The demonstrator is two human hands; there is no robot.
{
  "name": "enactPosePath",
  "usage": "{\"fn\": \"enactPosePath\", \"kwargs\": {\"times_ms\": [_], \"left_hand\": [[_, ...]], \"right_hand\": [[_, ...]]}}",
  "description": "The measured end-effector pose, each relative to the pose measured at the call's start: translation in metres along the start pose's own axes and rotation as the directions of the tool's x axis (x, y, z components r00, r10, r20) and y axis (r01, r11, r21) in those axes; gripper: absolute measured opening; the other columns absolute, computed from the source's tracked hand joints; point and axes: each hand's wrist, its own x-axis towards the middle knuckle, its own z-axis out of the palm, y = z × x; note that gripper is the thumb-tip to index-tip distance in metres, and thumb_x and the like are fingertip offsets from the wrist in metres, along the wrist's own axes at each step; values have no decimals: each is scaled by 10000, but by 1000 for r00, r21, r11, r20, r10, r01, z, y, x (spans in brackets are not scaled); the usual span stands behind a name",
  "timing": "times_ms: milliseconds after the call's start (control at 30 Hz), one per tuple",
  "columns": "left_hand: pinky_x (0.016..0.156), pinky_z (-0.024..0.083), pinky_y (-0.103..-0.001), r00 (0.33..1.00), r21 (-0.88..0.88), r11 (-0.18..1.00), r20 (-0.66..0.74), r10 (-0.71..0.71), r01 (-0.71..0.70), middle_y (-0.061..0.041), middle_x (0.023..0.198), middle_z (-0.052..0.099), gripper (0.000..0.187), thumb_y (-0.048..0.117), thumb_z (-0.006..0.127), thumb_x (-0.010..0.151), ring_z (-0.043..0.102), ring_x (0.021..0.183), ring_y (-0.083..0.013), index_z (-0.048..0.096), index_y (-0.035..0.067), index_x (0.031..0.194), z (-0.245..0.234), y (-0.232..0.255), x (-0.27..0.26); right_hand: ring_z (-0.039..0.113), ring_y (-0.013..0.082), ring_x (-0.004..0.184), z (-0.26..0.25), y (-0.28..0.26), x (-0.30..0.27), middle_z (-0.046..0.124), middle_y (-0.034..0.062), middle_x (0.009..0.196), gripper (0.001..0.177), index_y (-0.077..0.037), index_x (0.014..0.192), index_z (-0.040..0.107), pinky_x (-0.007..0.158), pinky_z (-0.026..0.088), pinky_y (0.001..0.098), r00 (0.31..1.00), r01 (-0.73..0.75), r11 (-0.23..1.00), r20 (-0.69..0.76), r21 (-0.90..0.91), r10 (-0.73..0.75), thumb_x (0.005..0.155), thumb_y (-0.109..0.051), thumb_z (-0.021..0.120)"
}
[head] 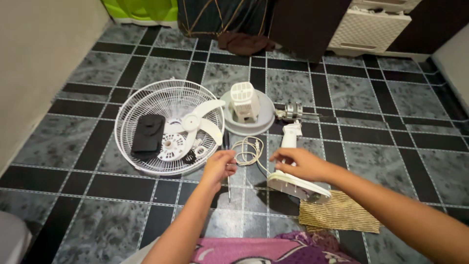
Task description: The person assembles a disassembled electric fan on the floor. They attach the motor to the stand, place the fan blade onto the motor shaft, and then use a screwdriver to secure the fan base to the stand.
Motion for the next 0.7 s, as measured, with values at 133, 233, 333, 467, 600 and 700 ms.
{"fn": "enactPosePath", "kwargs": {"times_ms": [133, 233, 333, 467, 600, 700], "left_hand": [[516, 498, -249, 996, 227, 974, 92, -5, -17, -61, 840, 705, 190, 199, 676, 904, 649, 631, -126, 707, 79, 1049, 16, -13, -4], [512, 507, -237, 989, 354, 935, 144, -40, -14, -54, 829, 710, 179, 161, 688, 899, 655, 624, -111, 707, 58, 1044, 20, -30, 0], [504, 488, -234, 979, 444, 891, 203, 0, -92, -50, 794, 706, 169, 127, 711, 890, 645, 610, -103, 706, 31, 1029, 16, -39, 4], [482, 465, -252, 991, 413, 907, 131, 33, -85, -51, 773, 695, 186, 99, 692, 870, 642, 600, -105, 696, 31, 1043, 5, -41, 12], [501, 467, -249, 992, 359, 925, 55, 111, -124, -55, 778, 701, 219, 84, 684, 864, 654, 604, -114, 700, 20, 1073, -18, -41, 24], [534, 507, -262, 980, 282, 942, -21, 196, -182, -73, 777, 701, 234, 55, 695, 842, 645, 610, -120, 701, 7, 1070, -43, -40, 39]], "right_hand": [[726, 193, 864, 3, -26, 23, 745, 88, 954, 304, -86, 1173, 679, 807, 583, 356, 993, 118, 992, 7, -40, -118, 929, -267, 672], [725, 218, 884, 15, -18, 41, 744, 96, 976, 302, -89, 1173, 680, 798, 580, 367, 990, 128, 983, 79, -134, -118, 916, -248, 676], [721, 234, 894, 30, 3, 58, 749, 101, 990, 296, -81, 1154, 689, 800, 575, 375, 982, 166, 963, 130, -213, -140, 889, -213, 689], [744, 209, 861, 59, 34, 87, 766, 97, 982, 290, -68, 1145, 705, 777, 586, 357, 996, 30, 996, 87, -88, -22, 894, -214, 708], [717, 138, 871, 102, 48, 124, 766, 53, 1000, 283, -70, 1160, 710, 802, 577, 309, 995, 79, 980, -72, 182, -67, 910, -203, 712], [686, 112, 872, 140, 44, 140, 760, 32, 1006, 277, -66, 1173, 714, 803, 562, 292, 990, 75, 935, -137, 347, -28, 929, -196, 706]]}}
